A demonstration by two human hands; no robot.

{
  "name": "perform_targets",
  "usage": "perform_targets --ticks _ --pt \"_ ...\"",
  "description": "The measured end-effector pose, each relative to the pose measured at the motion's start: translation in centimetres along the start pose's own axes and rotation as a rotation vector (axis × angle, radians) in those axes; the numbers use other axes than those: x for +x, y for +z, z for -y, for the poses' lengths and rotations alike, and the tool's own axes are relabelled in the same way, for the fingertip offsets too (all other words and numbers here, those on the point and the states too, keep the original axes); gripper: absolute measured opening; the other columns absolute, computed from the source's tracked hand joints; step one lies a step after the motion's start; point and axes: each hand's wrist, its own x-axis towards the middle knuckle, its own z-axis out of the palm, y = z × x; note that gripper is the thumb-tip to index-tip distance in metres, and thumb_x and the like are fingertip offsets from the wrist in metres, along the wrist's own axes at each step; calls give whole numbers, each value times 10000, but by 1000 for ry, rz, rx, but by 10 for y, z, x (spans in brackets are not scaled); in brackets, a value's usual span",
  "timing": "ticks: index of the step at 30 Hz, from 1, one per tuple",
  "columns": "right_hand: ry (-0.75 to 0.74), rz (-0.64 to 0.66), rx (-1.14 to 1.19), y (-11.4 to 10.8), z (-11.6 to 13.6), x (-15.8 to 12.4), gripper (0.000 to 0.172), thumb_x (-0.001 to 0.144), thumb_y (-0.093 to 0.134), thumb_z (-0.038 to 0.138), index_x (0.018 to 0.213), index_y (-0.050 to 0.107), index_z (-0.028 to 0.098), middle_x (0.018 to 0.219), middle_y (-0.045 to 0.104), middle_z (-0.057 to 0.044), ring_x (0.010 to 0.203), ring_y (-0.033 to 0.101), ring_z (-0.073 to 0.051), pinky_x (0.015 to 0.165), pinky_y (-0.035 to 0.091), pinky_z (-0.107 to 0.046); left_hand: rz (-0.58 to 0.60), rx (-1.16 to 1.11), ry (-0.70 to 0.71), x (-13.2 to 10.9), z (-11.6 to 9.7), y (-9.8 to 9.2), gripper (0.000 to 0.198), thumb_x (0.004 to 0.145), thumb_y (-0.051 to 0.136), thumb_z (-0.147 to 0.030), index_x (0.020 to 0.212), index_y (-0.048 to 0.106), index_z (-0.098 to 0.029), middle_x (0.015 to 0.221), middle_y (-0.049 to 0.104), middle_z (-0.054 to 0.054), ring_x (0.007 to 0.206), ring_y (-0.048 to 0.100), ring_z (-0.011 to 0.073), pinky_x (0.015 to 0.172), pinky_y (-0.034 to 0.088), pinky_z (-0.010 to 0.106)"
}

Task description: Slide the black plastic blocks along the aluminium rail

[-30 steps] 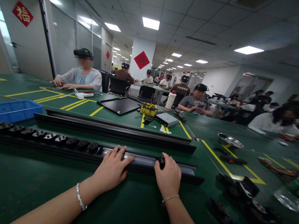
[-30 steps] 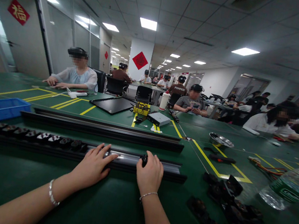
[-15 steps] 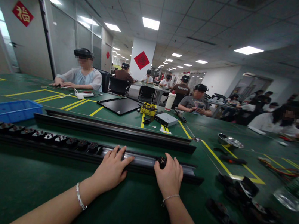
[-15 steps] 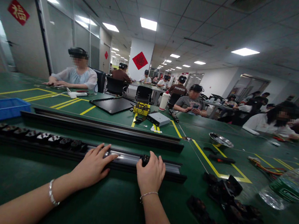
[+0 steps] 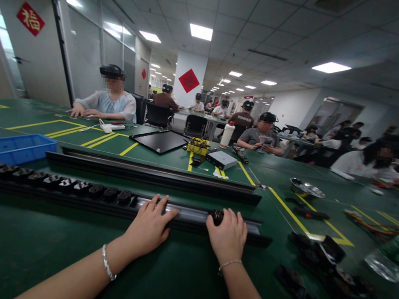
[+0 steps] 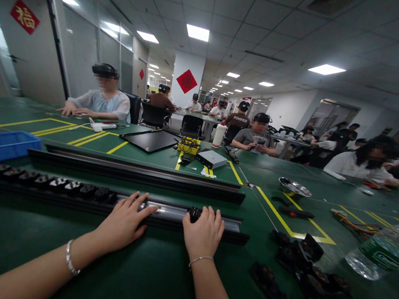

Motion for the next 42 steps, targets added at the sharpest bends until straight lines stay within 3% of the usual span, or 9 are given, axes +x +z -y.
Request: perform_targets --ticks 24,42 --pt "3 -8 24 1 -2 2 540 800 414 400 1218 546 84 1284 539 -114 1256 362 -277 1065 178 -417 -25 -2 12 -1 2 2 528 784 533 -296 1294 425 -380 1446 354 61 1346 259 334 1036 272 510" --pt "67 -5 79 -7 -2 2 545 790 434 329 1284 449 100 1249 548 -134 1248 395 -240 1071 179 -388 -51 12 29 -1 4 5 506 785 547 -319 1275 438 -383 1436 356 78 1328 284 351 1020 289 493"
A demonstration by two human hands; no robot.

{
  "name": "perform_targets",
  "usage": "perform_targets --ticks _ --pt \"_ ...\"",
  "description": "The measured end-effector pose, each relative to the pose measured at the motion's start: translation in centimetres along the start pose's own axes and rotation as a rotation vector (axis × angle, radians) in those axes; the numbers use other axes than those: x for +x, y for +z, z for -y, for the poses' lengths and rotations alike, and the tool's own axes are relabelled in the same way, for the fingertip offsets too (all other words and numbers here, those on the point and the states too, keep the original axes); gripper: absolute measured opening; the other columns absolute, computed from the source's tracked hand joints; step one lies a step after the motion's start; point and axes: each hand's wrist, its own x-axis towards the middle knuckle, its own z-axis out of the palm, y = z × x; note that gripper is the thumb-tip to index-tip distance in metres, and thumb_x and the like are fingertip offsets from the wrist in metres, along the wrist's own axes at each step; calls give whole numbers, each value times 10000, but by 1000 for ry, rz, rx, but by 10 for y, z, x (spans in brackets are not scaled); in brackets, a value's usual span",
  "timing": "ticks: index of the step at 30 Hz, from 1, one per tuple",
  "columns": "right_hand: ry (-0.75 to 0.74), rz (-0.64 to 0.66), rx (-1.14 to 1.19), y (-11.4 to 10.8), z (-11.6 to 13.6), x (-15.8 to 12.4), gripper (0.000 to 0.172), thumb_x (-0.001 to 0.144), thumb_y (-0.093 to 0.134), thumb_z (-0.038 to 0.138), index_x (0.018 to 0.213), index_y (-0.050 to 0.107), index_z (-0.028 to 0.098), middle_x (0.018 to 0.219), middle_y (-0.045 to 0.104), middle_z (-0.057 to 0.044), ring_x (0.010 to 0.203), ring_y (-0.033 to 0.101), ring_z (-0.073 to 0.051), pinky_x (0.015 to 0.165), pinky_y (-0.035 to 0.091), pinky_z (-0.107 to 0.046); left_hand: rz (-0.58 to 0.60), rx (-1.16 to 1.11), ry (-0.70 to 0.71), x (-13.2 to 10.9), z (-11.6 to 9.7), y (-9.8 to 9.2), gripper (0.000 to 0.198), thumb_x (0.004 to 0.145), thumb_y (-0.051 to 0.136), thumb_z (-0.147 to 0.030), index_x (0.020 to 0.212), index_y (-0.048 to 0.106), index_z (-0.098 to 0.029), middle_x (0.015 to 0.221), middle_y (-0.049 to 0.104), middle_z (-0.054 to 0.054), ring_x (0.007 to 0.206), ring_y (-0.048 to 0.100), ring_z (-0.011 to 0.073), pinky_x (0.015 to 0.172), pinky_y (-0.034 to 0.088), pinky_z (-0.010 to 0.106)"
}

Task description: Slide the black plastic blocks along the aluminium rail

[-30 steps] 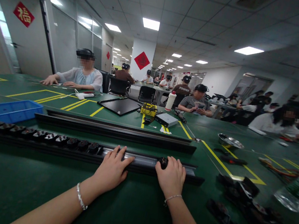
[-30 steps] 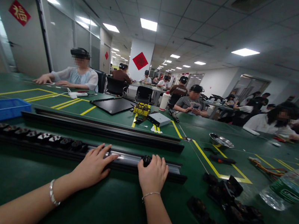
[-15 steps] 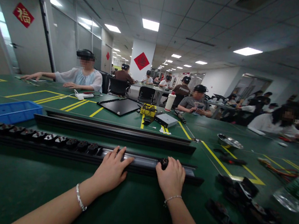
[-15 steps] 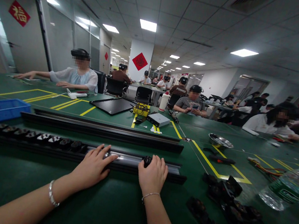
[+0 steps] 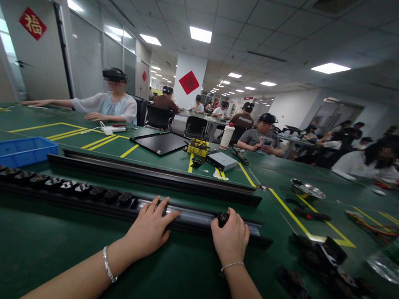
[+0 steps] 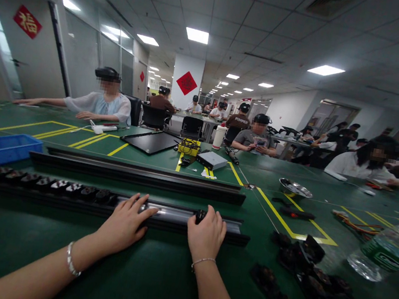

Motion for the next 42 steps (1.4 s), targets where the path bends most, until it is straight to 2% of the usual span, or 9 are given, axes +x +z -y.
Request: perform_targets --ticks 23,32,42 --pt "1 -80 35 5 -2 1 482 761 454 269 1209 491 96 1183 582 -130 1186 451 -234 1054 199 -370 14 -4 -10 1 -2 -3 513 774 550 -297 1269 448 -379 1430 370 98 1330 280 358 1014 291 504" --pt "-19 -88 50 7 -7 4 443 762 437 258 1174 514 114 1148 597 -120 1143 483 -223 1043 215 -364 24 -14 -15 0 -1 -2 513 792 528 -314 1288 425 -391 1440 360 75 1340 266 343 1025 282 506" --pt "-24 -64 -46 6 -14 7 485 758 457 321 1191 527 115 1212 575 -126 1224 405 -246 1064 164 -406 44 -14 -24 1 -2 -4 521 794 525 -311 1297 417 -391 1449 350 64 1349 250 340 1037 271 511"
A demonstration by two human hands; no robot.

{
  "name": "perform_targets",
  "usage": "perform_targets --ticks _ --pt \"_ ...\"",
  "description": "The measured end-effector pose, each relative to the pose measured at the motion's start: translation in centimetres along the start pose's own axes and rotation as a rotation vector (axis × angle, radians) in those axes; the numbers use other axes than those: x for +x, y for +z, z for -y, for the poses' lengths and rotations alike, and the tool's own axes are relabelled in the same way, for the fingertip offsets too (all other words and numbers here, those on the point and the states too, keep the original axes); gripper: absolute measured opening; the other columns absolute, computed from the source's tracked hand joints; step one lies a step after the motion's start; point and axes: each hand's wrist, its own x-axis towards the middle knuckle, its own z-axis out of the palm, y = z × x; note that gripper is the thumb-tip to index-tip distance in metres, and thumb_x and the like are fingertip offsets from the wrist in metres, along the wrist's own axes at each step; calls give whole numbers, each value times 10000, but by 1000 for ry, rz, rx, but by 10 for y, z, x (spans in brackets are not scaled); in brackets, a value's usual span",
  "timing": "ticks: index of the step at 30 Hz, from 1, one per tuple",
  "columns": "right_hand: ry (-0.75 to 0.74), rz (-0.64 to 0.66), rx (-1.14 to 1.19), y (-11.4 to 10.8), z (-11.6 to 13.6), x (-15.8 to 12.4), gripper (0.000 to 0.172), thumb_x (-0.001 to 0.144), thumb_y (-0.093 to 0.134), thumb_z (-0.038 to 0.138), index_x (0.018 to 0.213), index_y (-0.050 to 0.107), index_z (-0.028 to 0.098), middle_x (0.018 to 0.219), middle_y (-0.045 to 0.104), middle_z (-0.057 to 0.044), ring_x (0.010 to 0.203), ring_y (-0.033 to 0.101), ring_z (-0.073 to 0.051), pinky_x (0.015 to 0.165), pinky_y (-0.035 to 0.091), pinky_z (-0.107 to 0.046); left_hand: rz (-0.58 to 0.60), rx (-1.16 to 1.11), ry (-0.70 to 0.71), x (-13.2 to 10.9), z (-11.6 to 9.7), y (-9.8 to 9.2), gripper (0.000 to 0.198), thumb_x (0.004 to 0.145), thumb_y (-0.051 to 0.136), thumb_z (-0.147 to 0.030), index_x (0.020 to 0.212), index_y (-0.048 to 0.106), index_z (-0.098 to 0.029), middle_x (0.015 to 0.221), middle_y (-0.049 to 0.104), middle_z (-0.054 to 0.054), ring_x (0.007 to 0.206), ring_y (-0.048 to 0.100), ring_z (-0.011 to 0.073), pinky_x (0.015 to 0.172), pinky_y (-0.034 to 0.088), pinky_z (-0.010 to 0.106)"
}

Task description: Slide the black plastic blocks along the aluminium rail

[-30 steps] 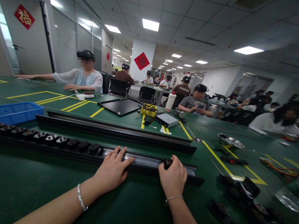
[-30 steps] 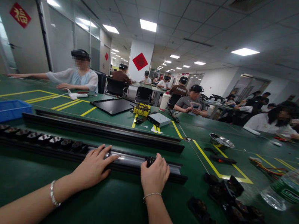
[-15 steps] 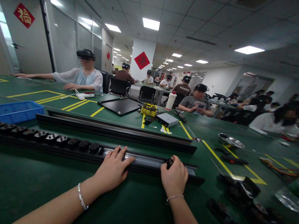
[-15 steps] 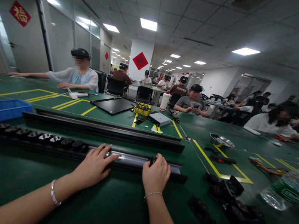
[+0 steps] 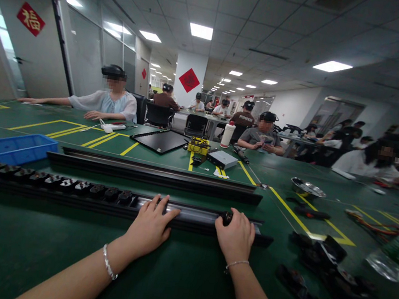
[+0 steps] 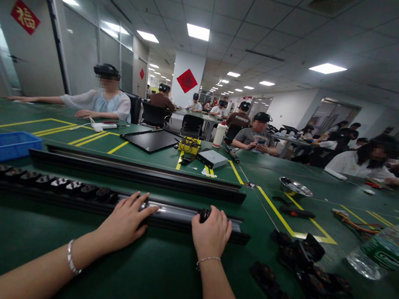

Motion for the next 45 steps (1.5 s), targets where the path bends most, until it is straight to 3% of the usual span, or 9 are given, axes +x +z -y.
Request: perform_targets --ticks 21,45 --pt "44 50 22 -6 4 0 513 765 443 309 1241 493 124 1234 558 -125 1238 402 -242 1069 165 -408 22 -8 -5 0 -1 -4 519 790 529 -297 1292 426 -383 1453 350 60 1353 245 332 1040 269 512" --pt "31 11 21 -1 1 2 468 758 442 281 1191 518 120 1190 585 -124 1207 430 -231 1046 196 -374 15 2 -5 0 -1 -2 531 781 545 -299 1291 427 -388 1455 349 60 1351 248 330 1038 263 505"
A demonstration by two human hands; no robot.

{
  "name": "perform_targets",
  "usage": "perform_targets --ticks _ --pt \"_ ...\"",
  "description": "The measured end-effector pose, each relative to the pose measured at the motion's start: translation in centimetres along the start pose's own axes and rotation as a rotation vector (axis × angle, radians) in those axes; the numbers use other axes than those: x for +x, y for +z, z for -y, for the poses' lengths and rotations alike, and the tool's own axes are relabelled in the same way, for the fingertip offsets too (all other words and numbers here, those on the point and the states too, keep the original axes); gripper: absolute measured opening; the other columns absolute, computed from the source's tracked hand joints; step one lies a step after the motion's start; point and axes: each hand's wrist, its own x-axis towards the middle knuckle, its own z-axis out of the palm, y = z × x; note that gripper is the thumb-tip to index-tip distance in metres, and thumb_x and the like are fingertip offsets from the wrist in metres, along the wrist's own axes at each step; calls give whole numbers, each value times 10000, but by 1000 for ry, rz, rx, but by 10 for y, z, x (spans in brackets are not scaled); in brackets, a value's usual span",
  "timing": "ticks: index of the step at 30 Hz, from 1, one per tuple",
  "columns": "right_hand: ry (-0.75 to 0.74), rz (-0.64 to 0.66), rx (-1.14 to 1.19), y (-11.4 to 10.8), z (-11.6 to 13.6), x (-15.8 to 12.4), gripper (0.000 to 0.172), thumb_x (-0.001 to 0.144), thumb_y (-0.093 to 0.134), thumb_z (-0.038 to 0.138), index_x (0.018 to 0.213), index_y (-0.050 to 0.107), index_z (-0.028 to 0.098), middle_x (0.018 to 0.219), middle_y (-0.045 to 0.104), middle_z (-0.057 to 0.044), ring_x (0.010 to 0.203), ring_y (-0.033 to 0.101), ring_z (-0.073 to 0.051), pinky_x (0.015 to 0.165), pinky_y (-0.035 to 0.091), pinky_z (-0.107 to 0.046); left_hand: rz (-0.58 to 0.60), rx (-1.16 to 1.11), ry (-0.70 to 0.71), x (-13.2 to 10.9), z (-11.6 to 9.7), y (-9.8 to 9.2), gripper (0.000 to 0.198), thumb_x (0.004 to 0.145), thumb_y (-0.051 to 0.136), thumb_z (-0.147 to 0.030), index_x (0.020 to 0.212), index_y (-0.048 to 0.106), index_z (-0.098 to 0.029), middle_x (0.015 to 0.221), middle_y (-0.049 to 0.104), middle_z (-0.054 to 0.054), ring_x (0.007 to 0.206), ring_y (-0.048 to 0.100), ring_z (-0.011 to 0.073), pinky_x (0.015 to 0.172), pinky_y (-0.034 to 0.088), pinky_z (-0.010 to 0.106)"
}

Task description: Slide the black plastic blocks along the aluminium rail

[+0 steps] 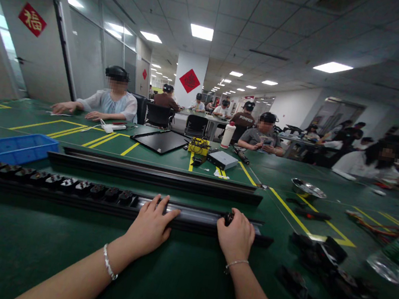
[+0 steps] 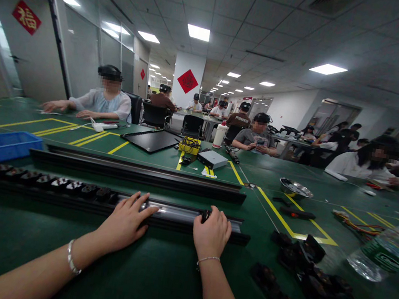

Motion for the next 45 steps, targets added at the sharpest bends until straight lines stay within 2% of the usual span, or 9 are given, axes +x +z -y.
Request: perform_targets --ticks 36,42,45 --pt "-9 -28 50 -1 -4 0 447 764 433 276 1162 540 105 1132 608 -121 1124 495 -236 1026 236 -358 -36 -9 18 -1 2 3 515 777 541 -289 1275 446 -379 1440 358 79 1334 277 349 1028 279 503" --pt "5 -101 -15 2 -9 1 502 737 465 334 1170 549 93 1252 546 -138 1251 364 -281 1052 195 -417 -21 -23 6 0 2 3 541 772 530 -257 1285 426 -394 1447 346 78 1341 263 354 1027 279 519" --pt "-11 -73 -9 2 -12 2 490 743 462 372 1139 575 107 1237 563 -132 1243 370 -286 1054 185 -440 -29 -24 10 0 2 4 536 773 529 -257 1282 431 -391 1446 346 79 1341 264 354 1029 278 517"
